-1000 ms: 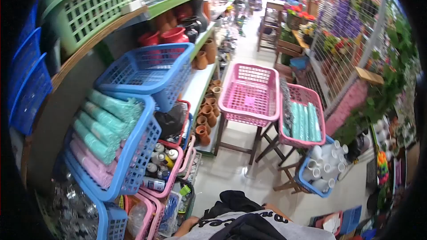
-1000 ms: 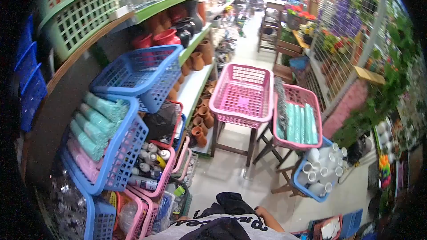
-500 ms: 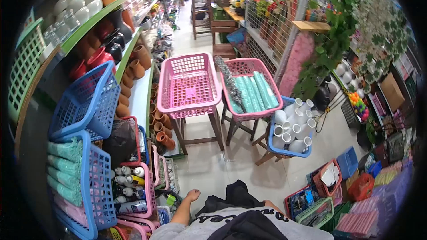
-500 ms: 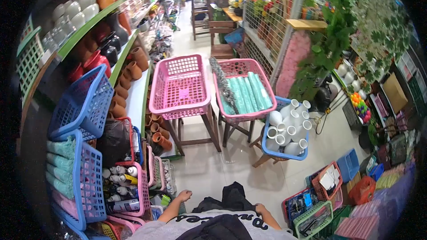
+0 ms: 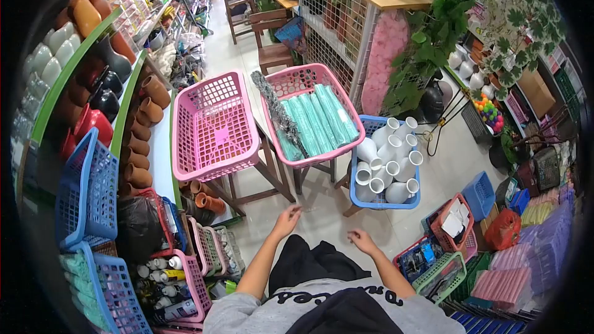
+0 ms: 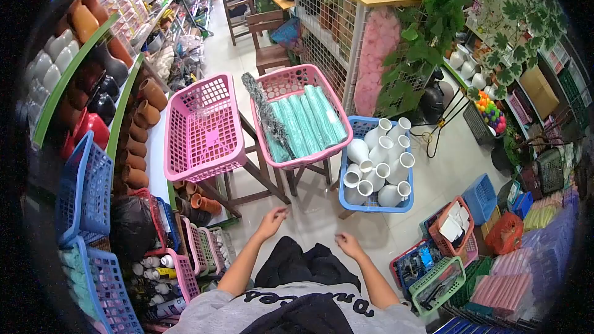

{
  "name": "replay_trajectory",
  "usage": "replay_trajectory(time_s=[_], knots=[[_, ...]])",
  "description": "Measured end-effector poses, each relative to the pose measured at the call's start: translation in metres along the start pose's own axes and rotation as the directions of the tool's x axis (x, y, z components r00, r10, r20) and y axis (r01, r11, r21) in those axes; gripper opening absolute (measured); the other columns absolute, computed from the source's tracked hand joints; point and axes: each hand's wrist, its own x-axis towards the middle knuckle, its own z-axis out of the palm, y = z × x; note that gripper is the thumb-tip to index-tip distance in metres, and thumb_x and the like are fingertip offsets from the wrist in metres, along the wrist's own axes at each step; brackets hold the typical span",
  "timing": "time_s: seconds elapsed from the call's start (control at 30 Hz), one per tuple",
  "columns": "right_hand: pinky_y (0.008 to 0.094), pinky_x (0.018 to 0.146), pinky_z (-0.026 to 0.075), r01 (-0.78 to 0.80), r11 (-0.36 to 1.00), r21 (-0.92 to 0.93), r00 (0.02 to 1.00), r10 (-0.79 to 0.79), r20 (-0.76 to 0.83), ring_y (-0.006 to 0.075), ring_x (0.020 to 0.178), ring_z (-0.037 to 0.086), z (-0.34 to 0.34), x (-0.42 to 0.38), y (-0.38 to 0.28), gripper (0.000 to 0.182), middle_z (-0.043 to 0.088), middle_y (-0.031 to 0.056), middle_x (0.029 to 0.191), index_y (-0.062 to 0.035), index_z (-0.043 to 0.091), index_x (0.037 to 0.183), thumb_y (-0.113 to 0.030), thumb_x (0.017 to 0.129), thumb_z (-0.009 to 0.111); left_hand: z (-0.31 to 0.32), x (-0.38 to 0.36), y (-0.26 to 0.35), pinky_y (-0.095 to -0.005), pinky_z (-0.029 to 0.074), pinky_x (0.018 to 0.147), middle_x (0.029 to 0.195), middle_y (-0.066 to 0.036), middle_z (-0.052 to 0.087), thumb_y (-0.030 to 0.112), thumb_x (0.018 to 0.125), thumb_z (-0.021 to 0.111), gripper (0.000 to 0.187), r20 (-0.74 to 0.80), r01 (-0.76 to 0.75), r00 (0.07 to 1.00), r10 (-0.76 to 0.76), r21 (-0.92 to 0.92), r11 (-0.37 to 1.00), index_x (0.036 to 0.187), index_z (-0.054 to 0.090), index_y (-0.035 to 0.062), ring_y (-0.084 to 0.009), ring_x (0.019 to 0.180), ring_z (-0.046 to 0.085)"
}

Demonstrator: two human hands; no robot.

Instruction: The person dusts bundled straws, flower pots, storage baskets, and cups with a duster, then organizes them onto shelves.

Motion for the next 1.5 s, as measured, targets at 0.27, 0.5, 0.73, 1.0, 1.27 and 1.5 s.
replay_trajectory(time_s=[0.27,0.5,0.73,1.0,1.27,1.5], knots=[[0.0255,0.065,0.045,0.352,0.935,-0.044,0.913,-0.353,-0.203,0.012,0.075,0.056,-0.026,0.111,-0.177,0.022,0.059,0.0068,0.084,-0.0008,0.055,0.1,-0.014,0.082,0.052,-0.014,0.124,0.119,-0.0309,0.047,0.077,0.107,-0.011,0.055,0.015,0.086,0.049,0.031,0.099,-0.248,0.962,0.254,-0.066,0.966,0.113,0.049,0.0012,-0.0185,0.095,0.055],[0.0395,0.072,0.045,0.402,0.776,-0.486,0.759,-0.579,-0.298,0.03,0.092,0.052,-0.046,0.247,-0.249,0.042,0.048,0.0186,0.103,0.0017,0.046,0.109,-0.01,0.07,0.057,-0.033,0.217,0.149,-0.0335,0.048,0.076,0.112,-0.013,0.052,0.014,0.083,0.052,0.033,0.074,-0.325,0.944,0.32,0.076,0.942,0.114,0.048,0.0011,-0.0236,0.097,0.056],[0.0457,0.078,0.043,-0.104,0.614,-0.782,0.887,-0.299,-0.353,0.0355,0.095,0.048,-0.041,0.308,-0.251,0.056,0.043,0.0172,0.106,-0.0016,0.038,0.119,-0.01,0.068,0.057,-0.033,0.256,0.148,-0.0312,0.044,0.079,0.114,-0.01,0.053,0.018,0.085,0.051,0.035,0.055,-0.196,0.977,0.206,-0.151,0.969,0.116,0.047,0.0027,-0.0183,0.095,0.054],[0.0402,0.068,0.047,0.002,0.805,-0.594,0.897,-0.264,-0.354,0.0288,0.088,0.054,-0.062,0.333,-0.252,0.068,0.051,0.0155,0.101,-0.0015,0.032,0.125,-0.008,0.064,0.063,-0.038,0.264,0.149,-0.0332,0.044,0.079,0.116,-0.008,0.05,0.025,0.086,0.049,0.04,0.08,0.082,0.995,-0.058,-0.35,0.933,0.121,0.043,0.0073,-0.0178,0.097,0.053],[0.033,0.07,0.044,-0.149,0.698,0.7,0.959,-0.072,0.276,0.0156,0.084,0.057,-0.039,0.304,-0.294,0.067,0.058,0.0069,0.096,-0.0013,0.024,0.131,-0.016,0.078,0.061,-0.054,0.254,0.165,-0.0258,0.042,0.076,0.099,-0.006,0.056,0.038,0.083,0.052,0.046,-0.07,0.193,0.958,-0.278,-0.558,0.807,0.113,0.05,0.0035,-0.0122,0.088,0.053],[0.0309,0.073,0.044,0.073,0.904,0.421,0.867,-0.266,0.421,0.0136,0.086,0.053,-0.003,0.314,-0.332,0.047,0.057,0.0032,0.095,0.0001,0.048,0.116,-0.021,0.077,0.062,-0.095,0.211,0.179,-0.0265,0.049,0.064,0.092,-0.005,0.057,0.02,0.084,0.055,0.034,-0.305,-0.147,0.949,-0.076,-0.644,0.751,0.112,0.044,0.0037,-0.0138,0.075,0.058]])
